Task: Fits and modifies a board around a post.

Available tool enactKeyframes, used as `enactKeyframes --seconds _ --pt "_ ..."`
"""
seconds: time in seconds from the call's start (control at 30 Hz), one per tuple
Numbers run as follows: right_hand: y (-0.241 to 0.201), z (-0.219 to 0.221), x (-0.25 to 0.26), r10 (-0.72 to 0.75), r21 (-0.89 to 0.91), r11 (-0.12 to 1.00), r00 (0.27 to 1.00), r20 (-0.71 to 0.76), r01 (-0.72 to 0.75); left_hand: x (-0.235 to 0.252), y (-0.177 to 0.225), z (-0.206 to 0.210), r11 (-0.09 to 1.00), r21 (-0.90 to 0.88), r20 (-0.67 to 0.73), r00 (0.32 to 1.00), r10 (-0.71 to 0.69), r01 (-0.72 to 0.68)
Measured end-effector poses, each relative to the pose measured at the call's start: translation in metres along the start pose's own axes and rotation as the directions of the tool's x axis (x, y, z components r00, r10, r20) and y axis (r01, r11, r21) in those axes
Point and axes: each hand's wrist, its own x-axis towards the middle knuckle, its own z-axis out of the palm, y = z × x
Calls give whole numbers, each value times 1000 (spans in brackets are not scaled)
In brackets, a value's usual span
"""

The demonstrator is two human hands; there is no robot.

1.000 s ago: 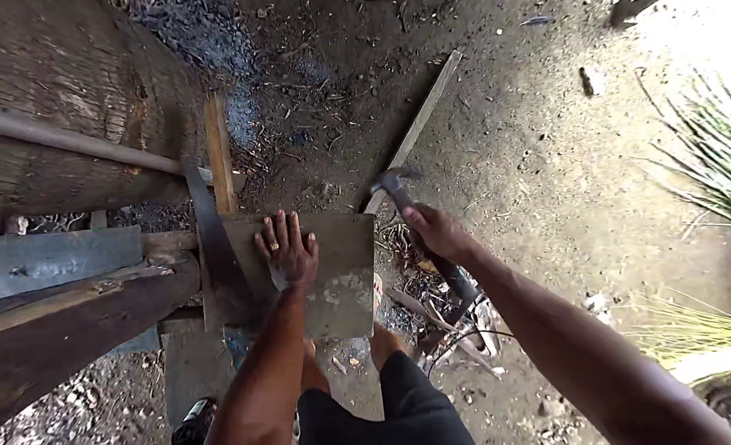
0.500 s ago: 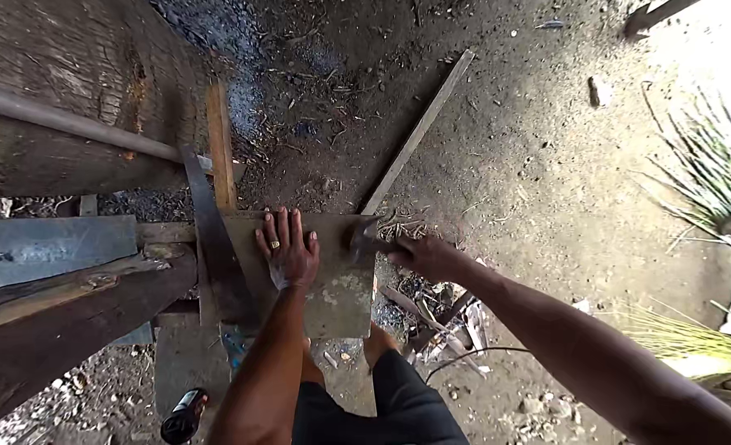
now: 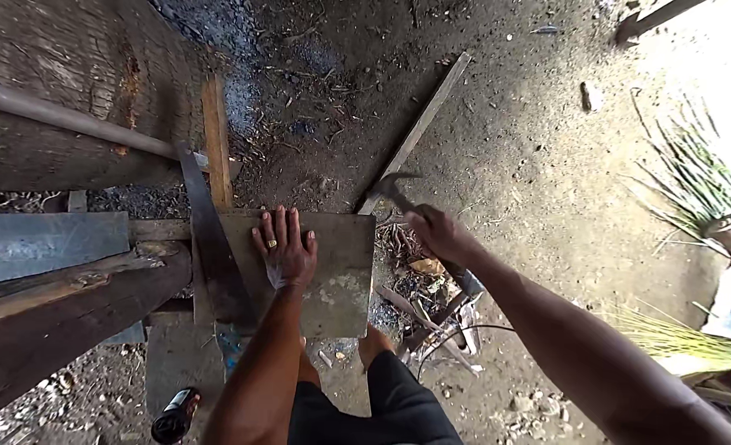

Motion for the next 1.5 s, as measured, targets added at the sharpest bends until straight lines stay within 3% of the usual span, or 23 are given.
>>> enactKeyframes --seconds 0.07,0.1,0.2,0.27,0.4,0.43,0.53,0.63,0.77,0.9,1.0,1.13,1.27,1.5 --pt "-3 1 2 28 233 972 994 -106 -3 0 0 1 1000 -4 1 1000 -4 4" --pt "-4 4 3 26 219 976 993 -111 -1 0 -1 1 1000 -10 0 1000 -5 5" --pt "3 12 4 -10 -168 985 992 123 31 0 -1 0 1000 -11 -1 1000 -5 5" --pt "3 5 7 -7 -234 971 989 148 42 2 -1 0 1000 -9 -10 1000 0 -1" --pt "-2 6 3 3 107 994 999 -41 1 0 -1 1 1000 -5 9 1000 -6 6" --pt "-2 11 3 -4 67 998 1000 -28 6 0 -2 1 1000 0 10 1000 -6 6" --pt "1 15 1 -21 -276 959 990 143 60 0 -2 0 1000 7 4 1000 -5 5" --pt "10 17 -10 -87 -349 933 996 7 84 -1 -1 0 1000 -4 5 1000 -11 11" --pt "23 39 -37 -181 -284 947 980 -88 149 -1 -2 1 1000 -8 -5 1000 -7 7" --pt "28 68 -61 -3 -345 939 1000 25 12 11 1 -9 994 -106 1 1000 11 -11" --pt "30 85 -67 46 -443 894 998 -50 -64 41 9 -16 968 -182 20 983 181 -175" --pt "37 95 -66 -14 -460 887 992 -127 -47 74 23 -19 947 -155 146 941 305 -283" --pt "32 96 -69 -52 -421 907 986 -161 -21 86 20 -20 945 -199 158 943 292 -259" --pt "29 96 -55 -275 -462 876 928 -252 134 93 22 -24 951 -225 197 945 260 -214"
